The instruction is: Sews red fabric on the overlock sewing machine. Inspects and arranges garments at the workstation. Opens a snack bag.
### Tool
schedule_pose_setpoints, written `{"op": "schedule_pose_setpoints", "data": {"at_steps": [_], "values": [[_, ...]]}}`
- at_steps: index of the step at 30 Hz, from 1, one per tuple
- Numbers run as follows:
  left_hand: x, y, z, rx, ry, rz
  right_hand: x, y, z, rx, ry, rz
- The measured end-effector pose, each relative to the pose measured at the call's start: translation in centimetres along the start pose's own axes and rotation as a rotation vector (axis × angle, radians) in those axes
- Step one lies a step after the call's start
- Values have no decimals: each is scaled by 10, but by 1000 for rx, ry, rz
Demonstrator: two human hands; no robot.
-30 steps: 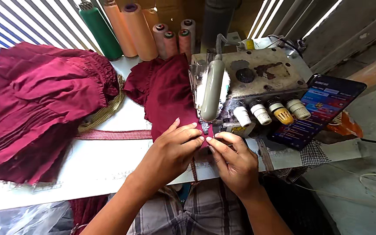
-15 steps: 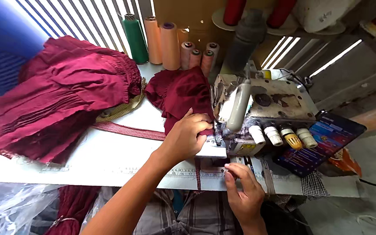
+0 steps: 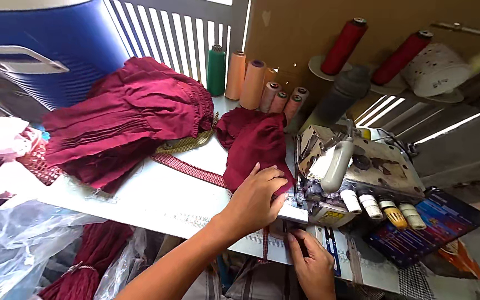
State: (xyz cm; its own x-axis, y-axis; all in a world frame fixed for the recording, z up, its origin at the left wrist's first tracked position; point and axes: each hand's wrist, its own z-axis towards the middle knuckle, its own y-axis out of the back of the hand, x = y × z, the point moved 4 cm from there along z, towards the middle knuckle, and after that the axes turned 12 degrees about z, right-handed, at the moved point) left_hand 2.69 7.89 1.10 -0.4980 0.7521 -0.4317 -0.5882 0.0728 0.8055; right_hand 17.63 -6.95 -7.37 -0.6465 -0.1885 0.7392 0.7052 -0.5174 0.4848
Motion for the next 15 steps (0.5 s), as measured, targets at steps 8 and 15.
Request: {"op": "schedule_pose_setpoints", "data": {"at_steps": [8,15], "values": [[7,32,4,-109,-41,11,22,42,2,-39,-18,56],[14,50,68,-80,-257,136,19,67,-4,-86,-68,-93]]}}
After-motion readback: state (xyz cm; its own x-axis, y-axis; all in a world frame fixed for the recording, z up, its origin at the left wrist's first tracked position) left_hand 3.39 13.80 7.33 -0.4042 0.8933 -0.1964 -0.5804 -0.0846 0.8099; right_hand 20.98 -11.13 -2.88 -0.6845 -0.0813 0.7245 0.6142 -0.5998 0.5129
